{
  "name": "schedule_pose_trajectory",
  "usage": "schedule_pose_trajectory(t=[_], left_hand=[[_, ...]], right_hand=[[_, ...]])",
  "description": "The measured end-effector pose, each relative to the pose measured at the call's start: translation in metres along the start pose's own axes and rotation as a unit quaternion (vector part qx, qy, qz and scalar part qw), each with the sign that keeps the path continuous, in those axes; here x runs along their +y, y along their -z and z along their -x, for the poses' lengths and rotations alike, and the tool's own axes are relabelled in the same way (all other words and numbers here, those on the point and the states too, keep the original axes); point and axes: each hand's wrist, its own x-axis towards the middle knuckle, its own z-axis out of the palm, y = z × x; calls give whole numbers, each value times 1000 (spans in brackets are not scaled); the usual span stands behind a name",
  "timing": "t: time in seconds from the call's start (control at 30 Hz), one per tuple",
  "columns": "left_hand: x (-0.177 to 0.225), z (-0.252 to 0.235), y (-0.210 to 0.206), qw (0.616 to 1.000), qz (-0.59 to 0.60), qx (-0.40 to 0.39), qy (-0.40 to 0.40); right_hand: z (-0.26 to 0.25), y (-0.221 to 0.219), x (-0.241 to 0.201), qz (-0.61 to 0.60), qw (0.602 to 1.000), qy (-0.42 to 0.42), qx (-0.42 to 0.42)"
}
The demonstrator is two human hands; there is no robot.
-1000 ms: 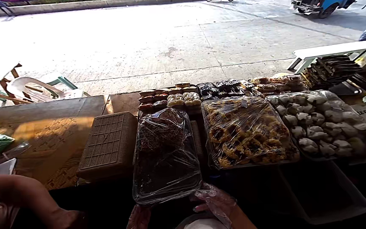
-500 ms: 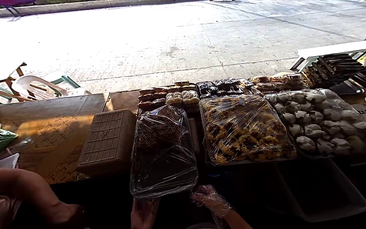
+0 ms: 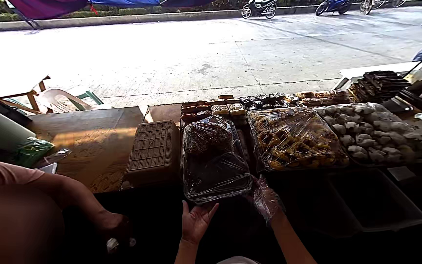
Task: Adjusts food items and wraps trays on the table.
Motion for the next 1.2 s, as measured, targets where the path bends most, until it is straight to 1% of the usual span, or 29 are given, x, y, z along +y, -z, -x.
schedule_pose_trajectory(t=[0.1, 0.17, 0.23, 0.3, 0.37, 0.43, 0.47, 0.57, 0.67, 0.73, 0.8, 0.87, 0.93, 0.97, 1.0, 1.07, 1.1, 1.2], left_hand=[[25, 8, 14, 999, -18, 10, -33], [41, 10, 20, 998, -25, 31, -48], [48, 10, 20, 997, -42, 44, -44], [44, 8, 15, 995, -66, 65, -32], [36, 1, 8, 993, -79, 85, -23], [27, -7, 5, 992, -85, 90, -23], [22, -11, 5, 992, -87, 92, -26], [12, -20, 3, 991, -75, 98, -44], [0, -24, -4, 989, -78, 119, -50], [-12, -26, -3, 987, -100, 115, -47], [-26, -26, 2, 989, -121, 65, -62], [-38, -27, 6, 990, -106, -11, -92], [-43, -27, 0, 987, -89, -40, -126], [-44, -25, -7, 985, -93, -33, -145], [-44, -23, -16, 981, -110, -7, -161], [-44, -22, -33, 971, -142, 73, -179], [-44, -22, -39, 967, -148, 95, -186], [-42, -19, -51, 959, -161, 111, -207]], right_hand=[[3, -13, 10, -18, 998, 56, 27], [0, -15, 16, -21, 996, 68, 49], [-8, -11, 19, -32, 997, 58, 37], [-17, -6, 24, -49, 997, 61, 12], [-25, -6, 26, -46, 995, 91, 6], [-29, -9, 27, -19, 992, 121, 23], [-30, -10, 26, 2, 992, 123, 38], [-31, -18, 17, 47, 992, 84, 77], [-41, -10, 8, 70, 994, 68, 43], [-46, -4, 4, 58, 996, 62, 12], [-49, 0, -3, 28, 998, 54, -12], [-56, 5, -9, 9, 997, 68, -40], [-62, 9, -15, 43, 993, 86, -66], [-65, 9, -17, 72, 992, 81, -69], [-66, 10, -19, 95, 991, 71, -68], [-68, 13, -18, 105, 990, 51, -79], [-69, 17, -15, 85, 991, 40, -96], [-59, 21, -10, -6, 989, -10, -148]])
